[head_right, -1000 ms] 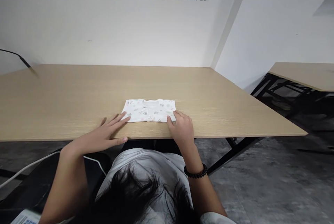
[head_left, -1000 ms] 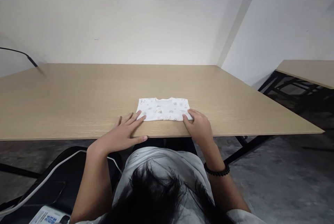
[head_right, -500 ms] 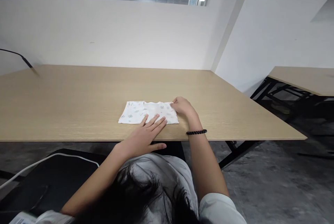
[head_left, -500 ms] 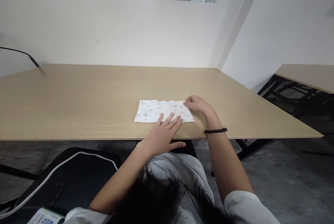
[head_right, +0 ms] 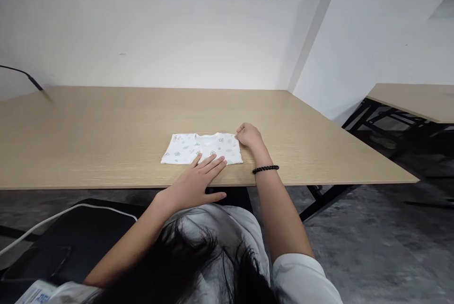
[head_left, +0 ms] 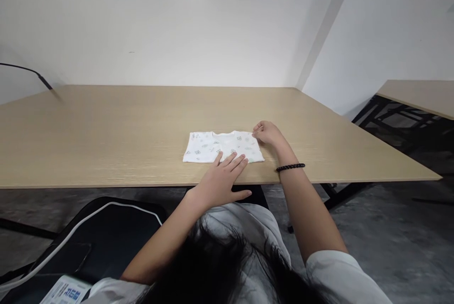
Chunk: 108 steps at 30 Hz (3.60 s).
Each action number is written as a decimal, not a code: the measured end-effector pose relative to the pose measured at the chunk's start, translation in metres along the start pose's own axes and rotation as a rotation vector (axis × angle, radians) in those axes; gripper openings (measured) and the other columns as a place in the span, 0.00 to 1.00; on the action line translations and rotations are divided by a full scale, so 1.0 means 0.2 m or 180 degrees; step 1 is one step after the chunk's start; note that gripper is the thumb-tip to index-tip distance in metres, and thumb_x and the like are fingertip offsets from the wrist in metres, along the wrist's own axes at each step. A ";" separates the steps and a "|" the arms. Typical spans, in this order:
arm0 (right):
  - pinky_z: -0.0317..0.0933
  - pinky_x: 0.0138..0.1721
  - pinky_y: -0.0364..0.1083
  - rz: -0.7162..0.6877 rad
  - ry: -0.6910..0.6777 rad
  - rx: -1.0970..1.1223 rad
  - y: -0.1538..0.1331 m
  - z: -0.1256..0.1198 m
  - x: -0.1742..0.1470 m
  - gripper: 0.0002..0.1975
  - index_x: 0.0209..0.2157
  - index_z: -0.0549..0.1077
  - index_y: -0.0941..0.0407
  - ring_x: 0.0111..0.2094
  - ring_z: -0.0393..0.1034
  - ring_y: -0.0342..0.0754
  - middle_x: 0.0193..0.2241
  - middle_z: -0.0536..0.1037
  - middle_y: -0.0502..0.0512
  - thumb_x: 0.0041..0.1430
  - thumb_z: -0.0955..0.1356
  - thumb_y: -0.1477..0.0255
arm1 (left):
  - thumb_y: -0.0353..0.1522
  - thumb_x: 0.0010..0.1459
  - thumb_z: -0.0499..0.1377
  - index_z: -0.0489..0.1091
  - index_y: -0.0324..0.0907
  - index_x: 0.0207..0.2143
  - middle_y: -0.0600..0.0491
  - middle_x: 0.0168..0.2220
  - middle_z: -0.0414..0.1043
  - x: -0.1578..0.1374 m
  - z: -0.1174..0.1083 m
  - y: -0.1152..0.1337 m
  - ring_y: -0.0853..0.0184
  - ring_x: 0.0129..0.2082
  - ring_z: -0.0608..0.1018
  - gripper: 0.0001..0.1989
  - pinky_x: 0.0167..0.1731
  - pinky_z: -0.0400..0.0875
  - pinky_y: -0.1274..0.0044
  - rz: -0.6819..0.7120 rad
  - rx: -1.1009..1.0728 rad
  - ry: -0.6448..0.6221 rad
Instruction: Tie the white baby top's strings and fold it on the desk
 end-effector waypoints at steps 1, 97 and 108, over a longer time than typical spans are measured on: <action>0.62 0.35 0.45 0.0076 -0.0011 -0.0034 0.00 0.00 -0.01 0.09 0.38 0.76 0.60 0.31 0.72 0.48 0.32 0.80 0.57 0.53 0.71 0.76 | 0.55 0.66 0.49 0.46 0.42 0.72 0.46 0.72 0.45 0.00 0.00 0.00 0.54 0.73 0.46 0.41 0.69 0.32 0.57 0.0012 -0.0019 0.0008; 0.57 0.58 0.58 -0.1987 -0.0160 -0.0303 -0.23 0.19 -0.59 0.29 0.65 0.59 0.61 0.59 0.63 0.60 0.56 0.71 0.67 0.65 0.63 0.65 | 0.30 0.63 0.57 0.70 0.42 0.45 0.48 0.44 0.71 -0.06 -0.08 -0.23 0.58 0.47 0.75 0.08 0.49 0.71 0.66 -0.0648 -0.1003 0.1506; 0.58 0.57 0.56 -0.1997 -0.0165 -0.0267 -0.23 0.20 -0.59 0.21 0.58 0.66 0.58 0.55 0.65 0.58 0.54 0.73 0.63 0.65 0.64 0.68 | 0.29 0.61 0.59 0.69 0.43 0.50 0.45 0.51 0.66 -0.06 -0.08 -0.21 0.57 0.54 0.71 0.14 0.56 0.67 0.64 -0.0531 -0.0805 0.1549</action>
Point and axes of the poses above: each hand's wrist, its own x-axis towards the middle knuckle, its own z-axis out of the palm, y = z × x, the point moved 3 cm from there along x, towards the middle knuckle
